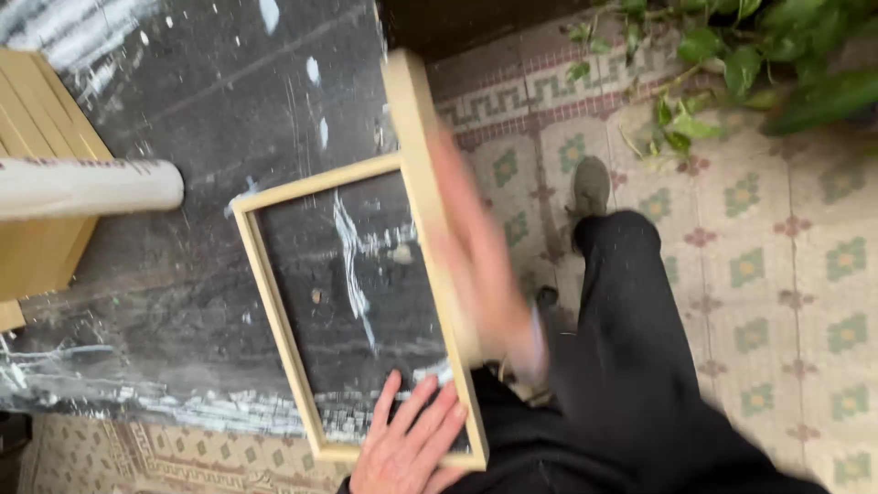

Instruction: The recorder is sanding the edges and inner corners of assembled wooden frames on a workbench.

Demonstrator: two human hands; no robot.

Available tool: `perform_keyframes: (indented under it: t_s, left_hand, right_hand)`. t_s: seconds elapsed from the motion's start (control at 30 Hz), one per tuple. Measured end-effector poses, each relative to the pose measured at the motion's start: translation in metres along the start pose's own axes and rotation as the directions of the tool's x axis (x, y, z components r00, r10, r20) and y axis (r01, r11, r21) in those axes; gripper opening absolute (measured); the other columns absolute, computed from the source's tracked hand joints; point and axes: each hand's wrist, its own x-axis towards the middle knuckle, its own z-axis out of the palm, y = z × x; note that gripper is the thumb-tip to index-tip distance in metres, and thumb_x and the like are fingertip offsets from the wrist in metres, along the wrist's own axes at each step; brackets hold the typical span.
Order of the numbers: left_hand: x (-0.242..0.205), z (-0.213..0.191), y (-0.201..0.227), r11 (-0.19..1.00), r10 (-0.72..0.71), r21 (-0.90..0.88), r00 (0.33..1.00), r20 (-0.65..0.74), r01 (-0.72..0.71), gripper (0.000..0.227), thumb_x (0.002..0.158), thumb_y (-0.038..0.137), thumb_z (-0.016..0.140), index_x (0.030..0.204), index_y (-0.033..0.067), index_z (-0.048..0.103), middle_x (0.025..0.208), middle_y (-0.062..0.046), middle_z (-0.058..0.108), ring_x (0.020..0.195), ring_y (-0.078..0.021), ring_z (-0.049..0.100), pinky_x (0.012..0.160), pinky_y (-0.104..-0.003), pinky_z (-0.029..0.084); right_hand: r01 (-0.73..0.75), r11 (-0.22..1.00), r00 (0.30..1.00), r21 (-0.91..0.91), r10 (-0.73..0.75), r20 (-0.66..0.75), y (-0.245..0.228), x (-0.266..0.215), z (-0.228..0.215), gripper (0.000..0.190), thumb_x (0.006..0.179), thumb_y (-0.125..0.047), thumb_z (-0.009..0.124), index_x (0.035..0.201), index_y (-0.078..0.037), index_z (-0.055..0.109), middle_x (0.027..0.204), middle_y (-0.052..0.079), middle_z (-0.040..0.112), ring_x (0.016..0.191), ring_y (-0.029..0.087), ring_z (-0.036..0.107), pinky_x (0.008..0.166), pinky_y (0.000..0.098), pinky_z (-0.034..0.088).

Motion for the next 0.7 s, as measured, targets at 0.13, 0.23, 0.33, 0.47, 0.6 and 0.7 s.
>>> perform_keyframes:
  t_s: [0.13,0.23,0.33,0.47,0.6,0.7]
  left_hand:
    - [-0.026,0.029,-0.017,0.969,0.029,0.244,0.999,0.035,-0.037,0.047,0.093,0.036,0.062,0.134,0.0114,0.062,0.15,-0.009,0.06,0.143,-0.0333,0.052,0.119,-0.069,0.03]
    - [-0.02,0.015,-0.01,0.993,0.023,0.119,1.0,-0.021,-0.02,0.053,0.097,0.047,0.06,0.133,0.0072,0.062,0.148,-0.013,0.06,0.141,-0.0368,0.052,0.117,-0.07,0.029]
    - [-0.009,0.007,-0.014,0.997,0.048,0.069,0.998,-0.044,-0.045,0.062,0.099,0.055,0.058,0.134,0.0034,0.061,0.147,-0.015,0.058,0.141,-0.0392,0.05,0.115,-0.071,0.027]
    - [-0.001,-0.019,0.001,0.998,-0.028,0.063,0.996,0.081,0.023,0.062,0.104,0.054,0.056,0.139,0.0036,0.061,0.151,-0.013,0.059,0.146,-0.0382,0.049,0.12,-0.069,0.029]
    - [-0.019,0.005,-0.009,0.994,-0.028,0.103,0.998,0.058,0.022,0.061,0.094,0.055,0.058,0.136,0.0103,0.062,0.148,-0.01,0.06,0.144,-0.0351,0.05,0.119,-0.071,0.027]
    - [-0.004,-0.012,0.003,0.995,-0.049,0.094,0.995,0.091,0.041,0.062,0.095,0.053,0.066,0.136,0.0074,0.062,0.147,-0.013,0.058,0.142,-0.0362,0.048,0.116,-0.069,0.026]
  right_hand:
    - [-0.108,0.993,0.992,-0.048,0.111,0.054,0.004,-0.129,0.001,0.061,0.106,-0.015,0.046,0.161,0.007,0.031,0.174,0.026,0.022,0.166,0.038,0.018,0.135,0.0497,0.013]
    - [-0.125,0.991,0.99,-0.038,0.127,0.058,-0.007,-0.081,0.001,0.059,0.108,-0.013,0.046,0.162,0.003,0.031,0.176,0.023,0.02,0.167,0.037,0.018,0.136,0.0499,0.015]
    - [-0.007,0.998,0.999,-0.059,0.009,0.031,0.032,0.038,-0.003,0.056,0.112,-0.012,0.045,0.165,-0.003,0.028,0.176,0.014,0.017,0.168,0.028,0.015,0.14,0.0438,0.014]
    - [0.058,0.998,0.998,0.007,-0.058,0.03,0.015,0.02,-0.004,0.057,0.112,-0.015,0.042,0.166,-0.008,0.026,0.176,0.007,0.018,0.166,0.018,0.015,0.141,0.035,0.011]
    - [0.071,0.997,0.995,0.002,-0.071,0.073,0.01,-0.057,-0.009,0.057,0.112,-0.016,0.042,0.164,-0.003,0.026,0.175,0.015,0.017,0.166,0.026,0.016,0.139,0.0395,0.012]
    - [0.01,1.0,0.989,-0.011,-0.008,0.146,-0.001,-0.087,-0.005,0.056,0.112,-0.017,0.042,0.162,0.003,0.028,0.173,0.026,0.016,0.165,0.039,0.017,0.138,0.0461,0.015]
